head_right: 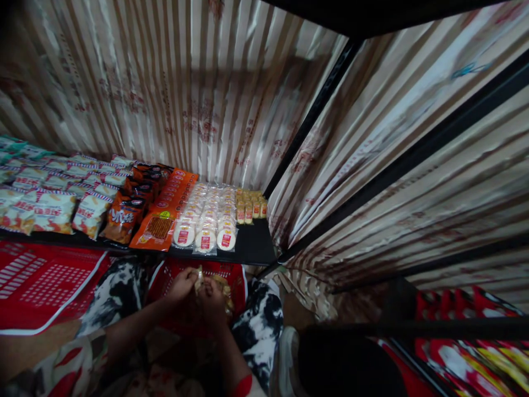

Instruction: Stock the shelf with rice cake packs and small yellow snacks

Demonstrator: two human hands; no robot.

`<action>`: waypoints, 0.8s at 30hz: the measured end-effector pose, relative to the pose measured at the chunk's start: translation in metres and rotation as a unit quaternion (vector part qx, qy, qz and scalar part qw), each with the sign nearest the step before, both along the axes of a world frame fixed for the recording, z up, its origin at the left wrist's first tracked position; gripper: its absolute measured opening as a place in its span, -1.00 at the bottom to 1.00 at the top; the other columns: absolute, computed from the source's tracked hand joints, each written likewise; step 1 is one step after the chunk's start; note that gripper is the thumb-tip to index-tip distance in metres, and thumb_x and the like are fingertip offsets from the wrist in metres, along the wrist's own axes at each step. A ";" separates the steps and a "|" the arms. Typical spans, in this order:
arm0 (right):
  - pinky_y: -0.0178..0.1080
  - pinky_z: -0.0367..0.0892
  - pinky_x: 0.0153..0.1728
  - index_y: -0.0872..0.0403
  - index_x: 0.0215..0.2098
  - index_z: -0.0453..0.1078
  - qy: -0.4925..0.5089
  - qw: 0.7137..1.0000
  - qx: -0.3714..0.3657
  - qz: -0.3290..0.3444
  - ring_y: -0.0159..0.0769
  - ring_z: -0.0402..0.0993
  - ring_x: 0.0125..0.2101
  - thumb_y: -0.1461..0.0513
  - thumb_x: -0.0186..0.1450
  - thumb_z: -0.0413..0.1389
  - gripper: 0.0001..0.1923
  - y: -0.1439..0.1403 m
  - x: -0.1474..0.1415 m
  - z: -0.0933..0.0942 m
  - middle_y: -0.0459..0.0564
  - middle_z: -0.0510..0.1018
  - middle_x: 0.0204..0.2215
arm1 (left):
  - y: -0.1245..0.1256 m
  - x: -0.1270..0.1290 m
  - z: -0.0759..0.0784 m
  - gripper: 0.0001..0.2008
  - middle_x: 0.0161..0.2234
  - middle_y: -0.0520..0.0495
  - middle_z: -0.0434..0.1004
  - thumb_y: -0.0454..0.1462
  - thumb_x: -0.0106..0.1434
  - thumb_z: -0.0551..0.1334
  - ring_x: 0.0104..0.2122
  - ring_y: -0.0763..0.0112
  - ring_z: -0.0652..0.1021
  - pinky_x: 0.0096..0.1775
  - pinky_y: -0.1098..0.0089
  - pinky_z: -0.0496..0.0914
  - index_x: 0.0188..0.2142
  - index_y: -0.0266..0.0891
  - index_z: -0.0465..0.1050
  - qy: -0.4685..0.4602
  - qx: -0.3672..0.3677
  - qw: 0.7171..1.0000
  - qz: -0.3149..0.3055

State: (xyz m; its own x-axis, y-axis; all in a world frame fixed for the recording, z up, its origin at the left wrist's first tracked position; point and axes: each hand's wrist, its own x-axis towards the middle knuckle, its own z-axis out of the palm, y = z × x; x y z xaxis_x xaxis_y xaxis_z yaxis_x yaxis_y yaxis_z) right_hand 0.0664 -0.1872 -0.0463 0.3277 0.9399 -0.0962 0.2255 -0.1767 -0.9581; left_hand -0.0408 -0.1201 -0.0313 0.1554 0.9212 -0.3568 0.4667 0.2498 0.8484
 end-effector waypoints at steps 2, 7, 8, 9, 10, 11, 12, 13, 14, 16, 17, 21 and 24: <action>-0.19 0.41 -0.15 0.07 -0.14 0.42 -0.002 1.000 -0.001 0.006 -0.20 0.53 -0.22 0.14 0.10 0.09 -0.64 -0.001 0.003 0.004 0.06 0.58 -0.22 | 0.003 0.001 -0.001 -0.79 -0.33 -0.08 0.56 -0.26 0.20 0.07 -0.31 0.36 0.51 -0.24 0.43 0.33 -0.30 -0.27 0.46 -0.020 0.007 1.000 -0.006; -0.21 0.38 -0.10 0.05 -0.04 0.41 -0.162 0.986 0.000 0.032 -0.19 0.48 -0.13 0.16 0.10 0.12 -0.56 -0.006 0.010 0.006 0.05 0.54 -0.15 | 0.008 0.001 -0.003 -0.79 -0.37 -0.06 0.53 -0.24 0.21 0.05 -0.35 0.39 0.50 -0.26 0.44 0.32 -0.35 -0.26 0.43 -0.061 0.015 0.998 -0.014; -0.21 0.37 -0.10 0.05 -0.02 0.40 -0.188 0.982 0.007 0.030 -0.18 0.47 -0.12 0.15 0.09 0.13 -0.54 -0.007 0.010 0.005 0.05 0.54 -0.14 | 0.008 0.000 -0.003 -0.79 -0.39 -0.05 0.53 -0.22 0.21 0.06 -0.36 0.39 0.50 -0.28 0.44 0.32 -0.36 -0.26 0.43 -0.070 0.013 0.997 -0.011; -0.21 0.37 -0.09 0.06 -0.01 0.39 -0.207 0.978 0.014 0.026 -0.17 0.46 -0.10 0.15 0.09 0.13 -0.52 -0.008 0.010 0.004 0.06 0.53 -0.13 | 0.008 0.000 -0.002 -0.79 -0.41 -0.04 0.52 -0.21 0.20 0.07 -0.38 0.40 0.49 -0.29 0.44 0.32 -0.37 -0.25 0.43 -0.080 0.010 0.997 -0.007; -0.21 0.37 -0.09 0.07 0.01 0.38 -0.222 0.975 0.020 0.022 -0.17 0.45 -0.09 0.15 0.09 0.14 -0.50 -0.009 0.010 0.002 0.06 0.52 -0.11 | 0.007 0.000 -0.001 -0.79 -0.43 -0.03 0.51 -0.19 0.20 0.08 -0.40 0.40 0.49 -0.31 0.44 0.32 -0.38 -0.25 0.42 -0.090 0.006 0.996 -0.004; -0.21 0.37 -0.08 0.07 0.03 0.37 -0.232 0.972 0.027 0.020 -0.17 0.45 -0.09 0.15 0.09 0.13 -0.49 -0.009 0.010 0.000 0.07 0.52 -0.11 | 0.007 0.001 0.000 -0.80 -0.45 -0.02 0.50 -0.18 0.20 0.10 -0.41 0.40 0.48 -0.32 0.44 0.32 -0.40 -0.25 0.41 -0.100 0.001 0.995 -0.001; -0.22 0.36 -0.08 0.08 0.03 0.36 -0.241 0.970 0.035 0.018 -0.17 0.45 -0.09 0.16 0.10 0.13 -0.49 -0.010 0.009 -0.002 0.08 0.51 -0.11 | 0.006 0.001 0.001 -0.80 -0.47 0.00 0.48 -0.17 0.19 0.11 -0.42 0.41 0.48 -0.33 0.45 0.32 -0.41 -0.25 0.40 -0.110 -0.003 0.994 0.002; -0.22 0.37 -0.08 0.07 0.03 0.36 -0.248 0.967 0.046 0.017 -0.18 0.45 -0.10 0.17 0.10 0.13 -0.50 -0.010 0.010 -0.003 0.07 0.51 -0.11 | 0.005 0.002 0.002 -0.80 -0.49 0.01 0.47 -0.16 0.19 0.12 -0.43 0.42 0.48 -0.34 0.45 0.32 -0.42 -0.24 0.40 -0.121 -0.008 0.993 0.005; -0.22 0.37 -0.08 0.07 0.02 0.36 -0.255 0.965 0.060 0.014 -0.19 0.46 -0.11 0.18 0.11 0.12 -0.51 -0.011 0.010 -0.005 0.07 0.52 -0.12 | 0.005 0.002 0.003 -0.80 -0.51 0.02 0.45 -0.15 0.18 0.13 -0.44 0.42 0.47 -0.36 0.46 0.32 -0.42 -0.24 0.39 -0.130 -0.014 0.991 0.009; -0.22 0.38 -0.08 0.08 0.01 0.36 -0.264 0.961 0.083 0.000 -0.20 0.47 -0.12 0.19 0.11 0.11 -0.52 -0.012 0.011 -0.006 0.06 0.52 -0.14 | 0.004 0.004 0.005 -0.80 -0.52 0.03 0.44 -0.15 0.16 0.15 -0.45 0.44 0.47 -0.38 0.48 0.31 -0.43 -0.24 0.38 -0.152 -0.025 0.988 0.014; -0.22 0.38 -0.08 0.09 0.02 0.35 -0.267 0.959 0.091 -0.011 -0.20 0.47 -0.12 0.19 0.11 0.11 -0.52 -0.013 0.012 -0.006 0.07 0.52 -0.14 | 0.004 0.005 0.007 -0.81 -0.51 0.04 0.43 -0.15 0.15 0.16 -0.46 0.45 0.46 -0.39 0.48 0.31 -0.43 -0.24 0.38 -0.166 -0.031 0.986 0.015; -0.21 0.38 -0.07 0.10 0.02 0.32 -0.252 0.962 0.096 -0.036 -0.21 0.46 -0.11 0.21 0.13 0.08 -0.53 -0.017 0.013 -0.001 0.09 0.50 -0.12 | 0.004 0.007 0.011 -0.82 -0.46 0.03 0.44 -0.17 0.13 0.17 -0.46 0.47 0.47 -0.40 0.48 0.33 -0.38 -0.26 0.38 -0.220 -0.051 0.974 0.001; -0.21 0.37 -0.07 0.07 0.00 0.32 -0.238 0.964 0.102 -0.059 -0.23 0.46 -0.11 0.22 0.14 0.05 -0.57 -0.019 0.012 0.006 0.05 0.50 -0.14 | 0.002 0.008 0.015 -0.80 -0.44 0.01 0.46 -0.16 0.12 0.18 -0.46 0.46 0.49 -0.40 0.47 0.35 -0.37 -0.26 0.40 -0.241 -0.052 0.969 -0.014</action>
